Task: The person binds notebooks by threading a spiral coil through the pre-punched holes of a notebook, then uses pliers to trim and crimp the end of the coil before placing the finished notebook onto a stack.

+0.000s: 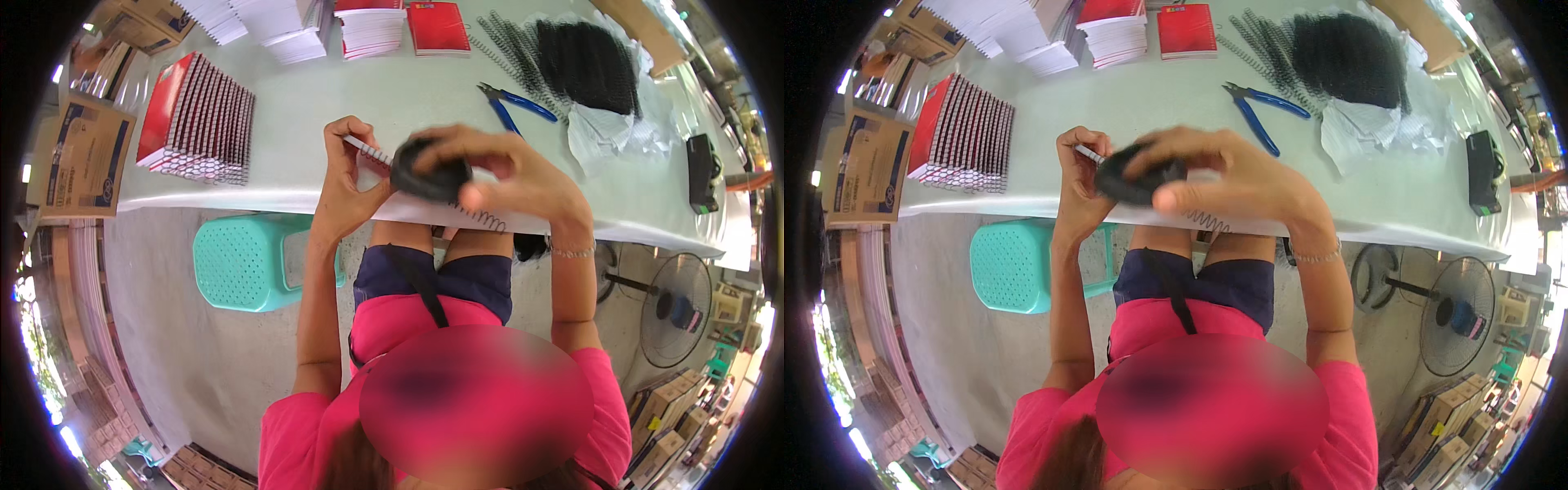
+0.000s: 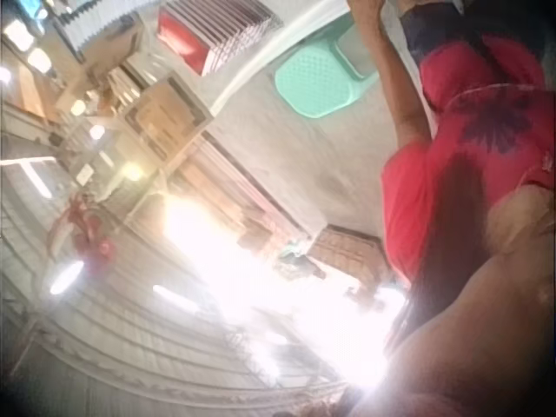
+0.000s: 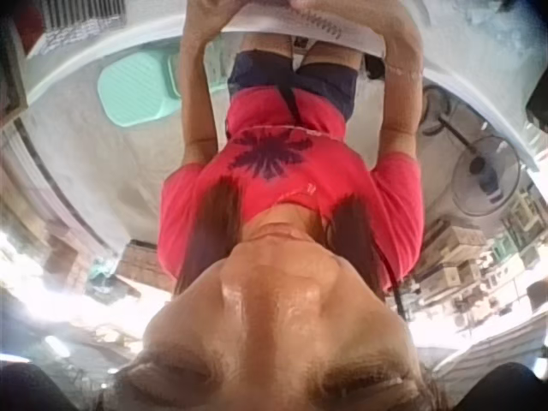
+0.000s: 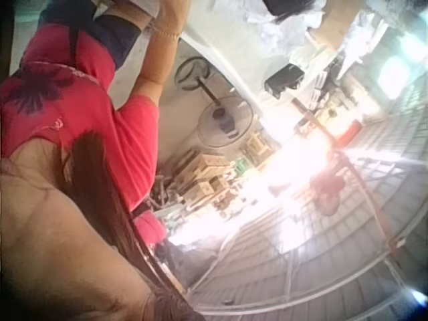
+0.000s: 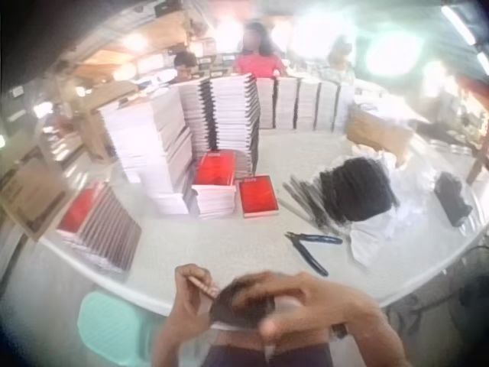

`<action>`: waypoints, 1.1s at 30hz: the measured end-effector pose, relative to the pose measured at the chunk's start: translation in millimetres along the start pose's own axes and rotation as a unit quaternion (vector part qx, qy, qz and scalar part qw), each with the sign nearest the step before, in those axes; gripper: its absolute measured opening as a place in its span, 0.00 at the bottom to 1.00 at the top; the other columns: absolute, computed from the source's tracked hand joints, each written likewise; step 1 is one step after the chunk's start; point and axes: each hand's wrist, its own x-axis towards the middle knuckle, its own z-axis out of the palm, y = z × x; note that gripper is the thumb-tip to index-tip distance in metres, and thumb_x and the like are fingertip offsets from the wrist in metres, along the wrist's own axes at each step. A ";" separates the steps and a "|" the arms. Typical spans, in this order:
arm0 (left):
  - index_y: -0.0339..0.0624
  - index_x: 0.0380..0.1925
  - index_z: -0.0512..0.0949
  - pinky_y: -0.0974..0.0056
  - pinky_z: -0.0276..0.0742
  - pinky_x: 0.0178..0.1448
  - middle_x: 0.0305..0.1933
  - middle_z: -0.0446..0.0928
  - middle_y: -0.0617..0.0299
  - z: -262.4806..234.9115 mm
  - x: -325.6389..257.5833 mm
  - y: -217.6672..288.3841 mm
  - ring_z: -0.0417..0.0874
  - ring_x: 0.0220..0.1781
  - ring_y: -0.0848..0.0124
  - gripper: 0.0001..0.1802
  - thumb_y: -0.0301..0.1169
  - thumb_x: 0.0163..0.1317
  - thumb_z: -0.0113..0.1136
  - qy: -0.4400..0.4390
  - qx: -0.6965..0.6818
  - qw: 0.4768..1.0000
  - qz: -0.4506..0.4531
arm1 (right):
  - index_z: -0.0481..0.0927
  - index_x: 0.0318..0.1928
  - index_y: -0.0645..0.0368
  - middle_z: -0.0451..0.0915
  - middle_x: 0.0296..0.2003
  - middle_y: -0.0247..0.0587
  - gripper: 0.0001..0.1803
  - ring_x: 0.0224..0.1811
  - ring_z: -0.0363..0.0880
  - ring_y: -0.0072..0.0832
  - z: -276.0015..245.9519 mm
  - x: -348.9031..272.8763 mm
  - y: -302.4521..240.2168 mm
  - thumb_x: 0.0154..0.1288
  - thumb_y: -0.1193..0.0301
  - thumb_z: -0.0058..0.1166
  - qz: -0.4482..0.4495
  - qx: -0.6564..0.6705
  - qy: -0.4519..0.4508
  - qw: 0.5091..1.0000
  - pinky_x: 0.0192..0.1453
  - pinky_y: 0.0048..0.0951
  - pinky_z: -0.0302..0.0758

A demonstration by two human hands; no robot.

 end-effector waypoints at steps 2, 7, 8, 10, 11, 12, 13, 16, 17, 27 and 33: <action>0.43 0.55 0.57 0.66 0.64 0.61 0.48 0.60 0.63 6.4 -4.2 4.4 0.65 0.50 0.71 0.40 0.22 0.47 0.75 0.003 -0.054 0.997 -0.053 | 0.86 0.49 0.57 0.78 0.56 0.44 0.25 0.60 0.74 0.38 6.6 -3.4 -8.2 0.55 0.56 0.71 -0.046 -0.075 -0.026 0.996 0.68 0.35 0.66; 0.43 0.58 0.54 0.65 0.65 0.59 0.47 0.60 0.61 8.8 -3.0 3.0 0.65 0.48 0.70 0.45 0.23 0.46 0.77 0.004 -0.015 1.000 -0.017 | 0.85 0.51 0.58 0.76 0.58 0.44 0.25 0.59 0.74 0.34 -6.7 15.3 5.4 0.57 0.57 0.70 0.031 -0.175 0.061 0.982 0.65 0.34 0.67; 0.45 0.59 0.54 0.64 0.65 0.61 0.47 0.61 0.61 7.7 -3.1 2.3 0.65 0.50 0.70 0.47 0.23 0.45 0.77 0.001 -0.011 1.000 -0.023 | 0.84 0.53 0.58 0.74 0.62 0.47 0.25 0.62 0.73 0.32 -10.6 16.3 6.6 0.57 0.59 0.70 0.057 -0.141 0.066 0.986 0.68 0.34 0.65; 0.50 0.61 0.52 0.62 0.64 0.64 0.48 0.62 0.61 7.5 -8.6 2.6 0.66 0.54 0.68 0.51 0.21 0.43 0.78 -0.006 -0.003 0.999 -0.044 | 0.84 0.53 0.58 0.74 0.62 0.45 0.25 0.62 0.73 0.31 -7.5 9.3 2.3 0.58 0.59 0.69 0.014 -0.165 0.019 0.986 0.68 0.32 0.66; 0.50 0.63 0.51 0.61 0.64 0.65 0.49 0.62 0.60 6.7 -6.6 2.8 0.67 0.55 0.68 0.53 0.22 0.43 0.79 -0.009 0.004 0.999 -0.034 | 0.84 0.54 0.58 0.74 0.62 0.44 0.25 0.62 0.73 0.30 -4.0 6.6 1.4 0.59 0.59 0.69 -0.004 -0.173 -0.005 0.985 0.67 0.32 0.66; 0.47 0.62 0.51 0.62 0.64 0.65 0.49 0.62 0.60 7.8 -11.0 1.8 0.66 0.54 0.68 0.52 0.25 0.43 0.80 0.001 -0.003 0.999 -0.038 | 0.84 0.53 0.58 0.75 0.60 0.46 0.25 0.60 0.74 0.32 -1.9 8.3 6.7 0.58 0.57 0.69 0.009 -0.145 0.010 0.989 0.66 0.32 0.67; 0.45 0.62 0.52 0.62 0.64 0.64 0.48 0.61 0.60 9.6 -8.9 3.1 0.66 0.53 0.68 0.52 0.27 0.43 0.81 0.005 -0.011 0.999 -0.034 | 0.85 0.52 0.58 0.75 0.58 0.48 0.26 0.58 0.74 0.34 -1.9 13.0 11.0 0.58 0.56 0.69 0.015 -0.122 0.031 0.992 0.65 0.33 0.68; 0.44 0.63 0.53 0.63 0.62 0.65 0.50 0.61 0.59 15.4 -6.1 0.8 0.65 0.55 0.68 0.48 0.25 0.49 0.77 0.020 0.009 0.999 -0.026 | 0.80 0.58 0.56 0.72 0.62 0.55 0.31 0.64 0.71 0.43 -18.6 22.0 40.2 0.59 0.53 0.68 -0.010 -0.243 0.130 0.961 0.68 0.37 0.65; 0.46 0.64 0.54 0.63 0.62 0.66 0.51 0.62 0.60 18.2 -2.9 0.8 0.66 0.55 0.69 0.47 0.23 0.50 0.76 0.036 0.022 0.999 -0.022 | 0.78 0.60 0.55 0.70 0.63 0.57 0.32 0.65 0.69 0.45 -25.1 28.0 51.4 0.59 0.53 0.67 -0.050 -0.307 0.192 0.931 0.69 0.38 0.64; 0.38 0.59 0.67 0.73 0.66 0.51 0.46 0.69 0.64 25.8 -4.3 22.7 0.67 0.42 0.79 0.19 0.31 0.73 0.56 0.157 0.026 0.981 -0.107 | 0.76 0.62 0.48 0.71 0.59 0.51 0.29 0.64 0.65 0.53 -59.3 -15.2 76.3 0.62 0.53 0.62 0.109 -0.605 0.356 0.704 0.69 0.58 0.56; 0.35 0.52 0.75 0.76 0.67 0.42 0.39 0.73 0.68 19.9 -3.6 23.5 0.67 0.36 0.83 0.14 0.31 0.71 0.59 0.161 0.006 0.982 -0.094 | 0.77 0.60 0.51 0.70 0.54 0.48 0.27 0.58 0.68 0.46 -60.3 -8.1 56.1 0.61 0.57 0.63 0.043 -0.535 0.432 0.725 0.65 0.50 0.63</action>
